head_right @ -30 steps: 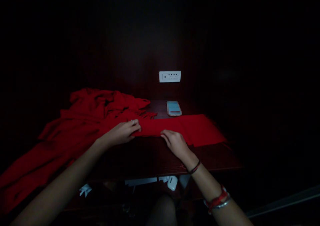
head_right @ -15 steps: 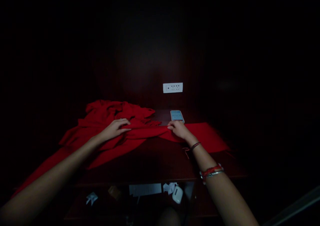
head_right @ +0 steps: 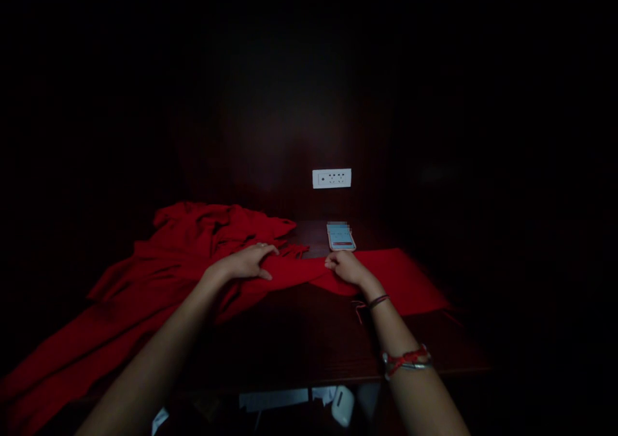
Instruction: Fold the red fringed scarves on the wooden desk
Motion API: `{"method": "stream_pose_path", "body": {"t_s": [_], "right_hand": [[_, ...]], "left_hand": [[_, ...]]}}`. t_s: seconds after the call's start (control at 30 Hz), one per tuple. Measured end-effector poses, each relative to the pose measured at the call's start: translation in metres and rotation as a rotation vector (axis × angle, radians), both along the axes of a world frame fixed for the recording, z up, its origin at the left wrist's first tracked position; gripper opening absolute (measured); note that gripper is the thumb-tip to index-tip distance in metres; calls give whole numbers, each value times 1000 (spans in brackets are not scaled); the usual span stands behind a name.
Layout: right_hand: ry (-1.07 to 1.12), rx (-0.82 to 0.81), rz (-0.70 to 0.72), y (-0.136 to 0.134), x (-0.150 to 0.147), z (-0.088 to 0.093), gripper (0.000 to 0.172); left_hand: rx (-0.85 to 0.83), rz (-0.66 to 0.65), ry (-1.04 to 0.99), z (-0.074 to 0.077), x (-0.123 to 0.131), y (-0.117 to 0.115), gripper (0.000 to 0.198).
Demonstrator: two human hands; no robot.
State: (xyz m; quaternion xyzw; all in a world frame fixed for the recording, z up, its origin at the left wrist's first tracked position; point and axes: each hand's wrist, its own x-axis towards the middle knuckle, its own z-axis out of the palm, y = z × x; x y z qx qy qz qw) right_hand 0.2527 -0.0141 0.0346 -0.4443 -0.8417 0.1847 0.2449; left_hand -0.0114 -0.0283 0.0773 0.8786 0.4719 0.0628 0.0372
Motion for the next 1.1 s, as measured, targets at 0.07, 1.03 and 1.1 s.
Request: {"method": "stream_pose_path", "body": {"t_s": [0.07, 1.03, 1.1], "right_hand": [[-15, 17, -9, -3, 1, 0, 17], [64, 427, 149, -35, -42, 11, 10], [40, 434, 144, -34, -42, 10, 11]], "left_hand": [[17, -60, -39, -8, 6, -2, 43], [-34, -209, -111, 12, -1, -30, 15], [-33, -223, -94, 12, -2, -28, 17]]}}
